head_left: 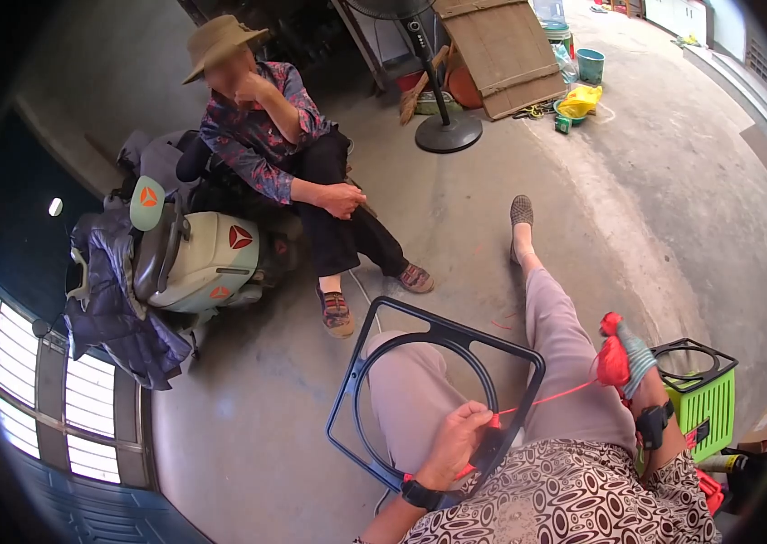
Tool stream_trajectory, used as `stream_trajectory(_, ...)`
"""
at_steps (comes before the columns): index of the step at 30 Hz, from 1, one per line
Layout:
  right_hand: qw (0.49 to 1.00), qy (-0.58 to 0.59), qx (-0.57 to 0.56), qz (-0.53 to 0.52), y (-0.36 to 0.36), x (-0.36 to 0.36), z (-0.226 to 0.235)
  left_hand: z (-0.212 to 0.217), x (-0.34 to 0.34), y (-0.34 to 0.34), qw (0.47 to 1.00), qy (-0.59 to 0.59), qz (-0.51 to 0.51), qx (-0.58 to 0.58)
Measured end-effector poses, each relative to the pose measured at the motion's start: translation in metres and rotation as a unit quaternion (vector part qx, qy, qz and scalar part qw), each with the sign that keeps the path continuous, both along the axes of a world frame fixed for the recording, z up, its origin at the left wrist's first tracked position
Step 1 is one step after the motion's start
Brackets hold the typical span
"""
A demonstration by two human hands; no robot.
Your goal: Winding red string or yarn onto a circular plastic frame
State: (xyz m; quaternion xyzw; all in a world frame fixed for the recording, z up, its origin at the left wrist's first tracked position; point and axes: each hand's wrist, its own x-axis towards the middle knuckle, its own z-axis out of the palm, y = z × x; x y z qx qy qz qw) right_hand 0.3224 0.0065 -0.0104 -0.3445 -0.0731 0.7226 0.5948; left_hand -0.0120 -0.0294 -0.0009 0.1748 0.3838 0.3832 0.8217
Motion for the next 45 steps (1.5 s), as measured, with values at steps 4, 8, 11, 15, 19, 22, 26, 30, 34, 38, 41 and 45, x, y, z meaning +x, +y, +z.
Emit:
stream_trajectory(4,0.995,-0.078,-0.057,-0.004,0.001,-0.001,-0.002,-0.001,0.002,-0.001,1.000,-0.001,-0.015,-0.019)
stream_trajectory(8,0.980,-0.159,-0.116,-0.017,0.004,-0.005,-0.006,0.001,0.000,0.002,1.000,0.005,-0.022,-0.004)
stream_trajectory(11,0.972,-0.196,-0.041,0.119,0.012,-0.031,-0.020,0.001,-0.001,0.003,0.999,-0.004,-0.037,-0.004)
stream_trajectory(15,0.830,-0.406,0.080,0.375,0.005,-0.072,0.014,0.007,0.004,-0.001,0.999,-0.012,-0.043,0.010)
stream_trajectory(19,0.890,-0.114,0.038,0.440,0.032,-0.113,-0.001,-0.005,0.004,-0.009,0.998,-0.014,-0.041,0.049)
stream_trajectory(22,0.869,-0.247,0.190,0.385,0.046,-0.141,-0.004,-0.017,0.007,-0.009,0.997,0.054,-0.039,0.032)
stream_trajectory(26,0.879,-0.164,-0.018,0.447,0.049,-0.146,-0.033,-0.022,0.009,0.002,0.993,0.106,0.011,0.051)
stream_trajectory(30,0.926,0.003,-0.029,0.375,0.034,-0.168,-0.004,-0.007,0.012,0.006,0.994,0.040,0.094,-0.031)
stream_trajectory(34,0.991,0.129,-0.023,0.036,0.068,-0.152,-0.038,0.000,0.005,0.015,0.995,-0.060,0.019,-0.079)
stream_trajectory(38,0.991,0.134,0.013,-0.018,0.052,-0.086,-0.017,0.001,0.002,0.009,0.996,-0.059,0.004,-0.070)
stream_trajectory(41,0.947,0.282,0.126,0.088,0.028,-0.054,0.004,0.003,0.000,0.008,0.993,-0.068,0.014,-0.097)
stream_trajectory(45,0.968,0.191,0.112,0.120,-0.011,-0.031,0.007,-0.001,0.000,0.008,0.999,-0.006,-0.007,-0.048)
